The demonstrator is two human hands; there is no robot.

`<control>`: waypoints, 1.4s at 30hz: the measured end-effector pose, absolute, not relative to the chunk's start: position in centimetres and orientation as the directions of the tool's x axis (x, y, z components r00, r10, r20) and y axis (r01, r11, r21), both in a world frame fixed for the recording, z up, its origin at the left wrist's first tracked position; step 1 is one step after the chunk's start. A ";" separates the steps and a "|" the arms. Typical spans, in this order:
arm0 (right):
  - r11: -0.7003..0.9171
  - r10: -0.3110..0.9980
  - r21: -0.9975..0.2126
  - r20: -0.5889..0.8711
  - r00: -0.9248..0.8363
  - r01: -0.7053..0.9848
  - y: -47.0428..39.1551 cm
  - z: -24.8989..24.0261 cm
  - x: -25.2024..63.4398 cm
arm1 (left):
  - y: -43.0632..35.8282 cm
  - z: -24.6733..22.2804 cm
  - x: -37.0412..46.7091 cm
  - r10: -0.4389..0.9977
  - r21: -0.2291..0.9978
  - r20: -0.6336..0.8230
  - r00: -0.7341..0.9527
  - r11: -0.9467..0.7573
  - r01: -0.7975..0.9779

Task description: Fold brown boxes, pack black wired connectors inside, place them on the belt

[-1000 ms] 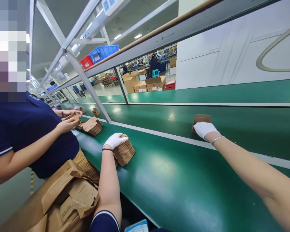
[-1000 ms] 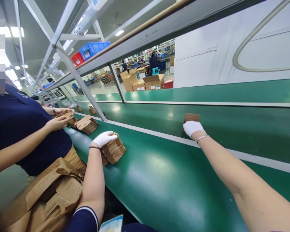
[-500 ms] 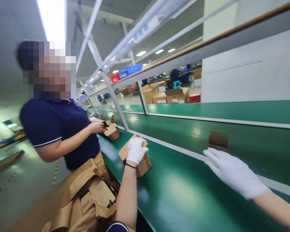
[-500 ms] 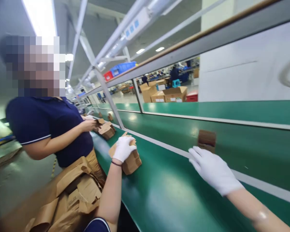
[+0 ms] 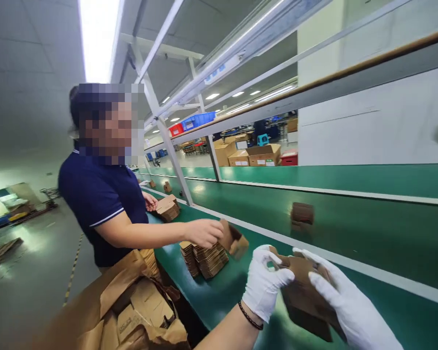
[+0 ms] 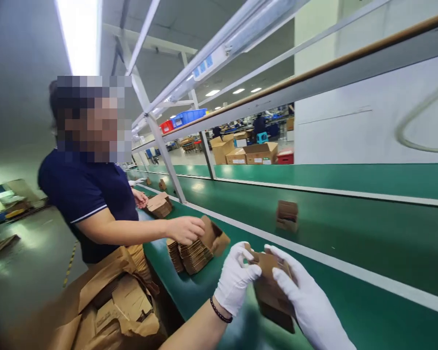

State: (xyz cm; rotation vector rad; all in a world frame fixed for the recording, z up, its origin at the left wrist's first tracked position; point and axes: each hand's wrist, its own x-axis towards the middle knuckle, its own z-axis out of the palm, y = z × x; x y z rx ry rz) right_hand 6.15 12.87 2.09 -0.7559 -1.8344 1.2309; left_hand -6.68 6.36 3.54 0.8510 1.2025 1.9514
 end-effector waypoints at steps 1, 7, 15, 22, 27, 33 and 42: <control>0.208 0.836 -0.978 0.177 -0.519 0.001 12.2 2.7 6.6 | 6.3 3.2 -5.9 0.804 0.896 0.196 -0.562 -0.379 -0.229; -0.115 0.908 -0.975 -0.026 -0.418 -0.189 10.5 2.9 7.2 | 5.5 1.8 -3.8 0.828 0.903 0.213 -0.519 -0.370 -0.220; 0.091 0.809 -0.988 0.148 -0.569 -0.128 8.9 1.5 6.9 | 5.8 1.7 -5.8 0.753 0.970 0.230 -0.616 -0.124 0.211; 0.334 0.908 -0.942 0.334 -0.255 -0.043 9.7 0.6 6.2 | 6.2 1.4 -3.7 0.837 0.938 0.343 -0.426 -0.279 0.208; 0.467 0.872 -0.884 0.467 -0.147 -0.035 9.6 0.3 6.1 | 6.4 1.3 -3.0 0.711 0.872 0.467 -0.525 -0.271 0.408; 0.657 0.752 -0.751 0.646 -0.132 0.070 10.3 0.3 6.2 | 6.3 1.5 -3.3 0.631 0.743 0.625 -0.459 -0.300 0.598; 0.650 0.756 -0.758 0.639 -0.140 0.050 9.7 0.3 6.5 | 5.8 0.8 -3.8 0.627 0.672 0.707 -0.327 -0.454 0.585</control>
